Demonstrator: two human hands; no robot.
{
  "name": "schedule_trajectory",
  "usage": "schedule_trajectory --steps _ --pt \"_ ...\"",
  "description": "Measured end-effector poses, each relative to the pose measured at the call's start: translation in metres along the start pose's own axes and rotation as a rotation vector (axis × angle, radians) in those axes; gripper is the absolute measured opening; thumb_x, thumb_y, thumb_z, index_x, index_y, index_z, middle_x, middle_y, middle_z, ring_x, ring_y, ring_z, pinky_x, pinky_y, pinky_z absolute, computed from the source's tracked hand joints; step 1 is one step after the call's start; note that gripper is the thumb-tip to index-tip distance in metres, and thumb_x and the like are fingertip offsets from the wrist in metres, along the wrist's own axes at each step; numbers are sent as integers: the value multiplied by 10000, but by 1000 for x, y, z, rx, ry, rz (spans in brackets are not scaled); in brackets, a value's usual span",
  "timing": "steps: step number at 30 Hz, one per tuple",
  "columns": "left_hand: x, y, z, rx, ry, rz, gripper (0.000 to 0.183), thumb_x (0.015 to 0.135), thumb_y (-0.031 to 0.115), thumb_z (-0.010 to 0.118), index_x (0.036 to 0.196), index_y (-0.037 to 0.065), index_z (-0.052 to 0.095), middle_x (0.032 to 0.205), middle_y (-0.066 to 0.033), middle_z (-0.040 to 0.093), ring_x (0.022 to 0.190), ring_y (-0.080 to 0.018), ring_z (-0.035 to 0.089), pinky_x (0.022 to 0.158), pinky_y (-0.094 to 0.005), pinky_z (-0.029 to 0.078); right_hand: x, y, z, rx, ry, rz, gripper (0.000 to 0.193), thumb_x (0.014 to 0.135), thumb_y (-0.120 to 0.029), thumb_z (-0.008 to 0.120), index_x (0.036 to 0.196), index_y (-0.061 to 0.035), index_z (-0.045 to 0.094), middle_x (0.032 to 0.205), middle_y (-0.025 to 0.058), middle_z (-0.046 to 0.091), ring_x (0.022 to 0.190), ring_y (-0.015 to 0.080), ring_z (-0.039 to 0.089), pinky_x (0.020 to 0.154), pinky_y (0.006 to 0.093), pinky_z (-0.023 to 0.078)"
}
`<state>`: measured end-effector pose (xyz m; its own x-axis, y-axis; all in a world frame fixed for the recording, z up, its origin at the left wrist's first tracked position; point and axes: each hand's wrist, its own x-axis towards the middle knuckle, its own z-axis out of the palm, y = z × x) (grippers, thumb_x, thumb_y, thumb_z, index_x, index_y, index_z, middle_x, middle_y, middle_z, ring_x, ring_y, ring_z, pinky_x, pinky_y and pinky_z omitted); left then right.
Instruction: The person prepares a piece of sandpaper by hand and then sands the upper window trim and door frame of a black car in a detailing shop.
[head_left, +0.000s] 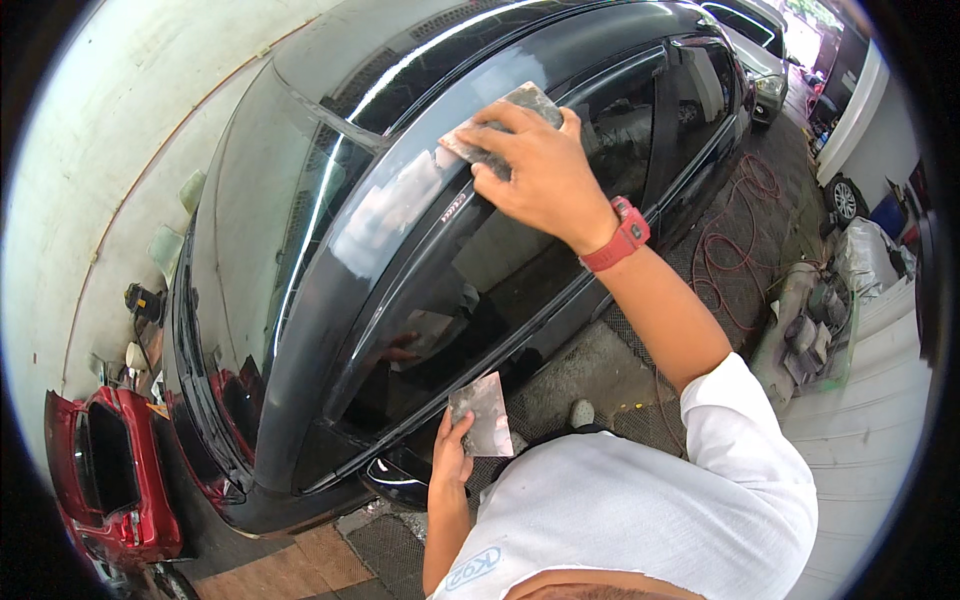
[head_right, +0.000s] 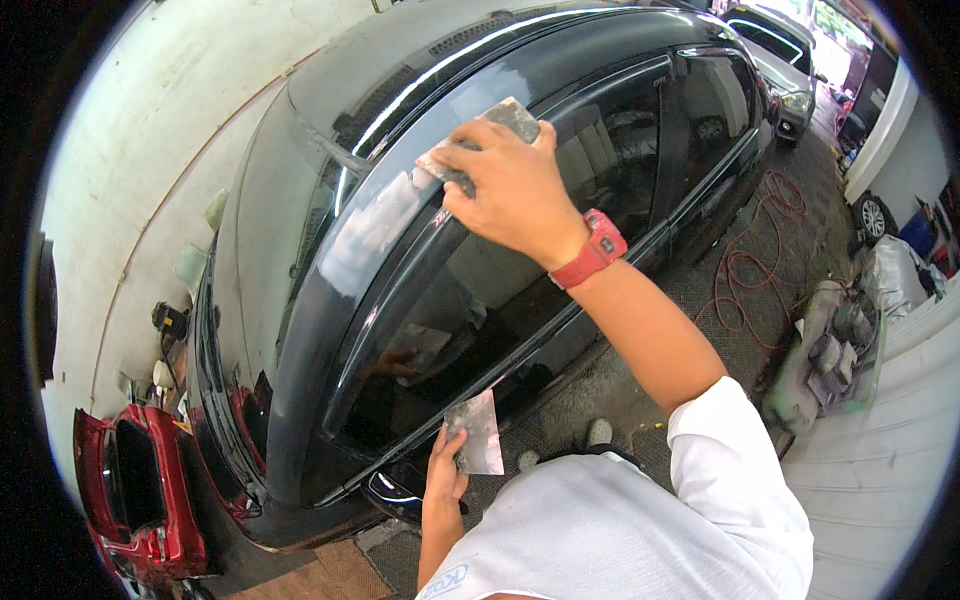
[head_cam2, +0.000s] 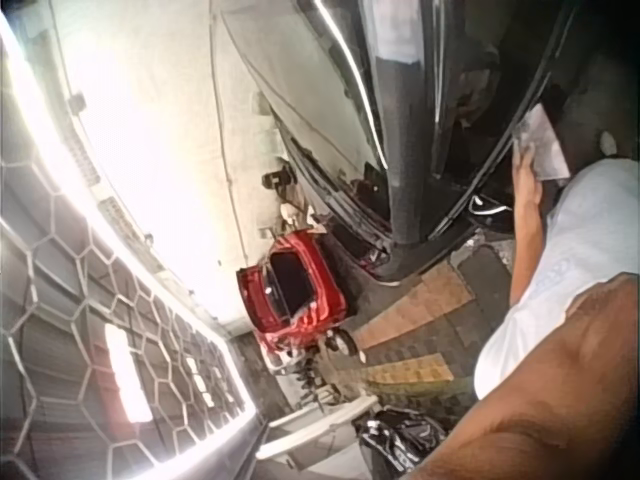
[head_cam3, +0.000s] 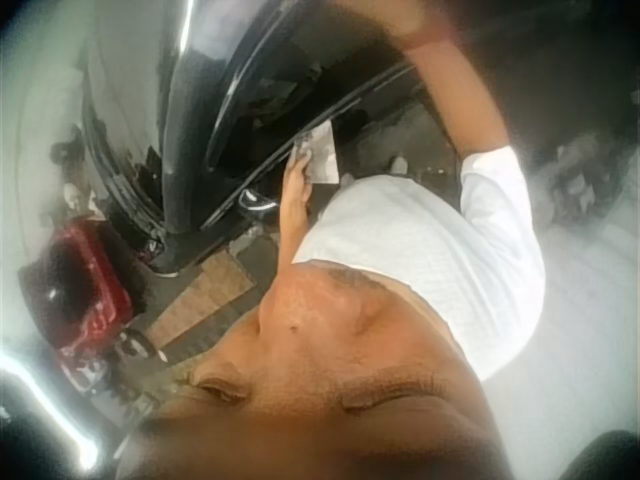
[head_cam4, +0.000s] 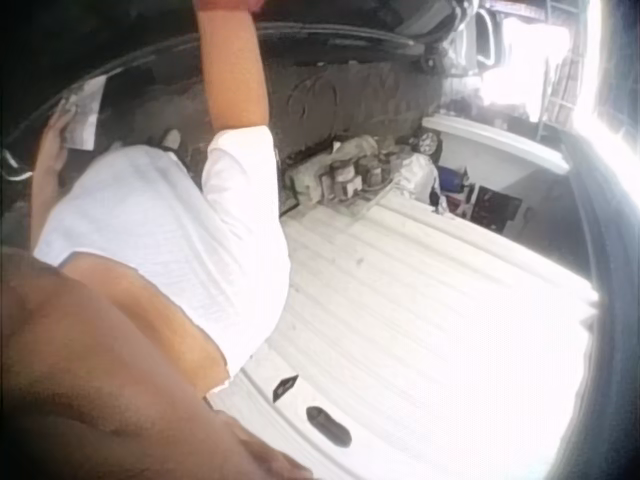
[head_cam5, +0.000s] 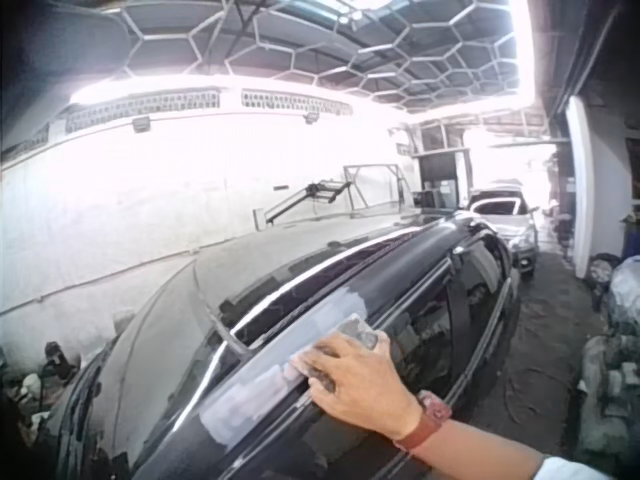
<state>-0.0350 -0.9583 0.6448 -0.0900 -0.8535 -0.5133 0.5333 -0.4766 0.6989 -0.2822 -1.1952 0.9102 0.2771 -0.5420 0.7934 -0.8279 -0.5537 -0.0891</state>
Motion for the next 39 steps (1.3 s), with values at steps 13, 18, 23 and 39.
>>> schedule_trajectory --steps 13,18,23,39 --pt "-26 29 35 -61 38 275 605 1042 157 694 1589 71 452 1481 -87 599 1346 -222 569 1149 -404 454 -53 -11 -19 105 -14 11 438 913 -244 728 1348 -194 724 1443 33 626 1440 289 528 1176 660 273" --pt "-33 95 115 -56 255 891 698 1114 300 593 1669 64 244 1621 -185 411 1458 -314 467 1199 -492 399 -102 -41 -64 927 -258 88 493 926 -200 727 1410 -111 700 1454 127 626 1371 330 579 1190 492 398" --pt "-16 129 154 -174 109 834 518 1106 249 610 1545 54 414 1425 -133 572 1295 -239 593 1099 -417 495 -130 -62 -77 866 -438 -38 475 912 -211 744 1387 -196 731 1485 84 616 1432 323 539 1201 519 356" --pt "-20 117 132 -2 383 1164 596 1095 225 625 1584 11 362 1492 -174 505 1315 -260 550 1112 -419 462 -121 -31 -67 181 -359 -268 449 877 -242 729 1324 -285 716 1425 21 617 1476 264 495 1133 745 265"
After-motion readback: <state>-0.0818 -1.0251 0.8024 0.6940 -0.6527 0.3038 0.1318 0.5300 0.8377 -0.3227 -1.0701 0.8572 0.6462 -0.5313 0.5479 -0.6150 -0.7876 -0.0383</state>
